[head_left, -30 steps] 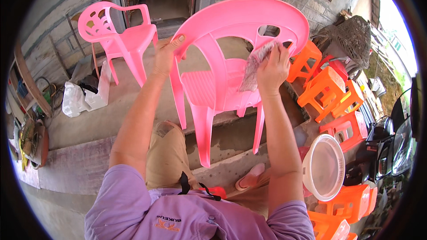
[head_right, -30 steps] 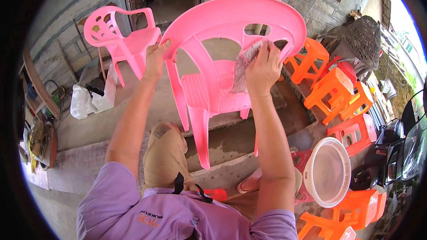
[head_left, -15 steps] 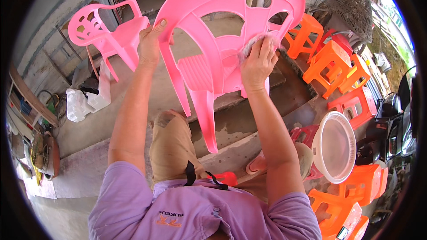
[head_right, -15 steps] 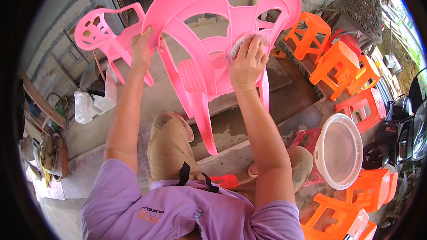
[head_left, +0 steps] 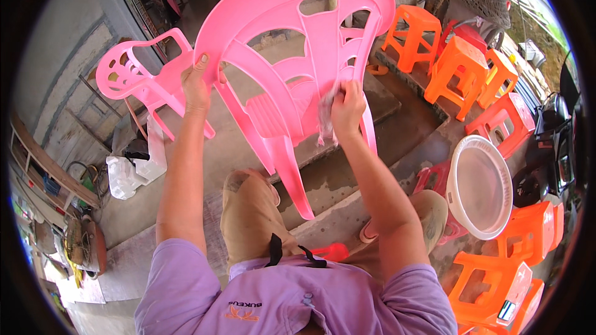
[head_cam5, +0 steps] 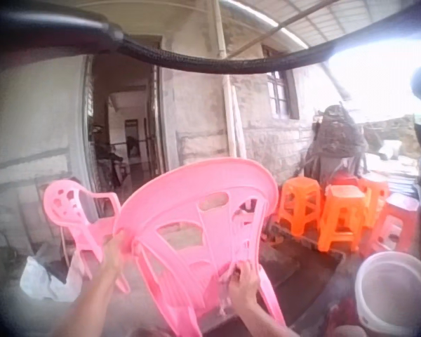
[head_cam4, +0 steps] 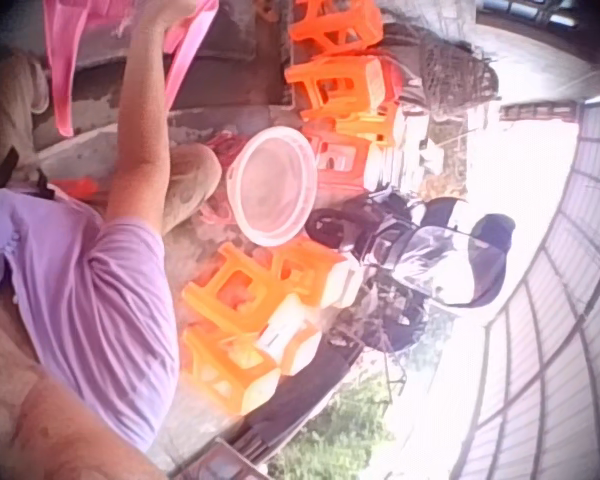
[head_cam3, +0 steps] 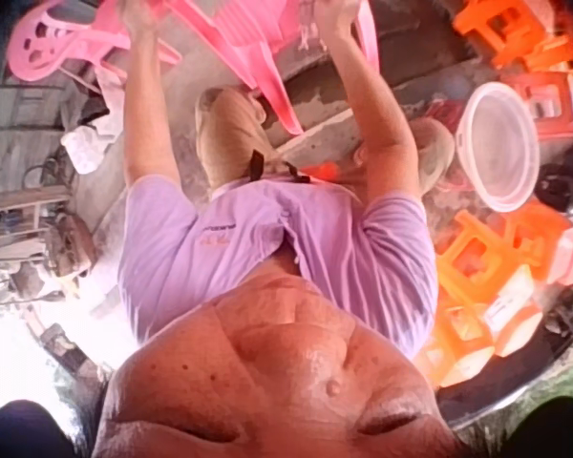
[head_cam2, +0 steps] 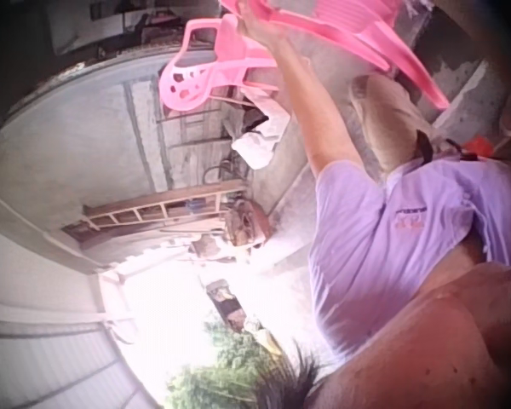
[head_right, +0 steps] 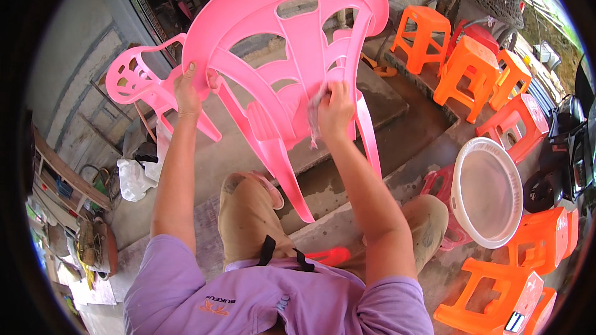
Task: The person wipes a pink plastic chair with a cloth, dipping the cloth into a basin of water and cleaning the seat, backrest, and legs while turning the chair.
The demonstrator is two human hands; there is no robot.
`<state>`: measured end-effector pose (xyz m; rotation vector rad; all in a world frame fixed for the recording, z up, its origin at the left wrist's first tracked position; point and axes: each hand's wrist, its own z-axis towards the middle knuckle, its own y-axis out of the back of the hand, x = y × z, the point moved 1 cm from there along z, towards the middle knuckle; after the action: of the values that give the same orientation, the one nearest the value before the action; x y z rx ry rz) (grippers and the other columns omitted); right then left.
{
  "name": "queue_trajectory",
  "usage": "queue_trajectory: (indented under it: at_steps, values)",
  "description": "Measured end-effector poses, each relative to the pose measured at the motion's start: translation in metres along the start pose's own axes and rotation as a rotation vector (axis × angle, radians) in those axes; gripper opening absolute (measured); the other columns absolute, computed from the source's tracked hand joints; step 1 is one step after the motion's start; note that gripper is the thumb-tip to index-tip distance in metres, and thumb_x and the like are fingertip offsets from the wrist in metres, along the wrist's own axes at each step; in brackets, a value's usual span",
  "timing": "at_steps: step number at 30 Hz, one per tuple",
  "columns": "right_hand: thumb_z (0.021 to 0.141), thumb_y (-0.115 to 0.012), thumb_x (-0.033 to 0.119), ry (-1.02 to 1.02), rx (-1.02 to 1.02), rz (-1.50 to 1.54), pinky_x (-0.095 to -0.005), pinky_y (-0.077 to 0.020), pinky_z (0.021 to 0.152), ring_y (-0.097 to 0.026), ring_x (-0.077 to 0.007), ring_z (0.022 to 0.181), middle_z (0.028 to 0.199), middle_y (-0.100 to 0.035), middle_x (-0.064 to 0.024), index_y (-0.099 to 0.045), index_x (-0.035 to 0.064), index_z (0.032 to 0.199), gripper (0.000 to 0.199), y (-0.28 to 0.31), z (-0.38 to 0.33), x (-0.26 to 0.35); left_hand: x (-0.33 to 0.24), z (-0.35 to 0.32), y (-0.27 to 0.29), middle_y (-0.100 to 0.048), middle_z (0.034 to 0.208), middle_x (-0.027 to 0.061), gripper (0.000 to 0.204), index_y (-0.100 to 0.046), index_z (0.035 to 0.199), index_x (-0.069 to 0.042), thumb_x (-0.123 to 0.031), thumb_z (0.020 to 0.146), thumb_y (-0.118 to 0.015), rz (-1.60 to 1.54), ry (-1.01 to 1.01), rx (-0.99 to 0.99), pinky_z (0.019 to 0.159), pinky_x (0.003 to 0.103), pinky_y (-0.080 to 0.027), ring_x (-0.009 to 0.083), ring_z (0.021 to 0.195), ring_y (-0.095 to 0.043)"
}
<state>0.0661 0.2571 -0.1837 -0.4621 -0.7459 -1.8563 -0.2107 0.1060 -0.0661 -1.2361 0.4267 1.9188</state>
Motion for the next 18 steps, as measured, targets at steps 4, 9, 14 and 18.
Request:
queue_trajectory:
  at_steps: [4,9,14,18]
  values:
    - [0.076,-0.056,-0.001,0.106,-0.202,0.164,-0.049,-0.0465,0.063,-0.06,-0.0384,0.079,0.094,-0.056,-0.0121,-0.053,0.0088,0.091,0.018,0.013,0.059,0.032,-0.007,-0.007,0.002,-0.063,0.068,0.013,0.045,-0.066,0.086,0.007,-0.037,0.091,-0.066,-0.02,-0.031,-0.022,0.057,0.035,-0.049,0.0219,0.056,-0.059]
    - [0.082,-0.059,0.012,-0.142,-0.27,-0.184,-0.0493,-0.0494,0.064,-0.063,-0.0377,0.078,0.098,-0.058,-0.0092,-0.057,0.0144,0.093,0.012,0.01,0.085,-0.006,-0.006,-0.012,-0.006,-0.062,0.07,0.013,0.043,-0.066,0.09,0.008,-0.036,0.091,-0.067,-0.03,-0.005,0.062,0.055,0.035,-0.049,0.022,0.057,-0.061]
    - [0.085,-0.059,0.019,-0.17,-0.076,-0.383,-0.0495,-0.0508,0.065,-0.065,-0.0378,0.077,0.1,-0.06,-0.0086,-0.061,0.0148,0.093,0.01,0.027,0.1,0.004,-0.009,-0.012,-0.004,-0.062,0.067,0.0126,0.043,-0.065,0.089,0.008,-0.035,0.091,-0.067,-0.026,-0.012,-0.003,0.055,0.035,-0.049,0.0225,0.056,-0.061]
    - [0.083,-0.059,0.014,-0.026,-0.071,-0.24,-0.0509,-0.0511,0.065,-0.065,-0.0374,0.078,0.098,-0.061,-0.0113,-0.059,0.0108,0.093,0.011,0.017,0.083,0.029,-0.008,-0.011,0.002,-0.061,0.065,0.0129,0.044,-0.064,0.086,0.007,-0.037,0.092,-0.065,0.0,-0.032,-0.003,0.054,0.035,-0.048,0.023,0.056,-0.06]
